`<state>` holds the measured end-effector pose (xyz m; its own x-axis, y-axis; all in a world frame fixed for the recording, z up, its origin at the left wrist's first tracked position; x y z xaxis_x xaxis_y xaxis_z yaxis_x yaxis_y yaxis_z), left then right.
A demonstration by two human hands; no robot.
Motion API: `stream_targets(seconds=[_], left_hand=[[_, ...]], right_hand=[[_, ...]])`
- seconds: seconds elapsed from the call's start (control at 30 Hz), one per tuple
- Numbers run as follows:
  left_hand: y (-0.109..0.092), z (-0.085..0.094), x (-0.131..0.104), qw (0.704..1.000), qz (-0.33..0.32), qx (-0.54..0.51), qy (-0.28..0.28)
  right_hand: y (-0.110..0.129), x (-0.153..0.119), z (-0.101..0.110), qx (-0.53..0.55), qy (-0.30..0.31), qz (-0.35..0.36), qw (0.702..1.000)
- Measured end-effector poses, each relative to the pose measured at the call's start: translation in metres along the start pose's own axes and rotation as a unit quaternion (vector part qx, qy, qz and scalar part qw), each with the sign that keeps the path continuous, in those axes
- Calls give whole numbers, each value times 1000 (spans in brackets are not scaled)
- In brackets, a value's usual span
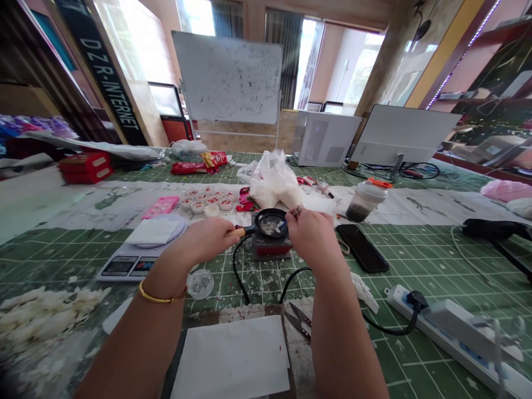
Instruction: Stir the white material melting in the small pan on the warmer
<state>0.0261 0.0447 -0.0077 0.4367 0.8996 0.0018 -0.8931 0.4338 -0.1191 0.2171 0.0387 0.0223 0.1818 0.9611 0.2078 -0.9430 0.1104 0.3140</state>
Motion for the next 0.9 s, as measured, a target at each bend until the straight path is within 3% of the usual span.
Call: stream_targets(seconds=[0.13,0.3,0.43,0.9], left_hand=[[0,0,0,1000,2,0,2],[0,1,1,1000,2,-3,2],[1,1,1,1000,4,-8,1],[3,1,-1,1000,8,-8,5]], right_hand=[[0,0,2,18,-19,-7,1000],[2,1,-1,6,10,-14,1000],[2,0,1,22,-11,-14,1000],[3,-2,0,43,3,-7,999]])
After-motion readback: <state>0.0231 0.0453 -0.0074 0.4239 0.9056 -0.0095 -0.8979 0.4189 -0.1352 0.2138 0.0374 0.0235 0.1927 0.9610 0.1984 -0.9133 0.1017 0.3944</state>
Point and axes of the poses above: each hand's wrist, its own x-axis towards the middle knuckle, its own z-axis out of the back of the hand, y = z × x, the point moved 5 cm from there along x, towards the middle knuckle, and after that the axes turned 11 degrees about -z, right-handed, at the moved point
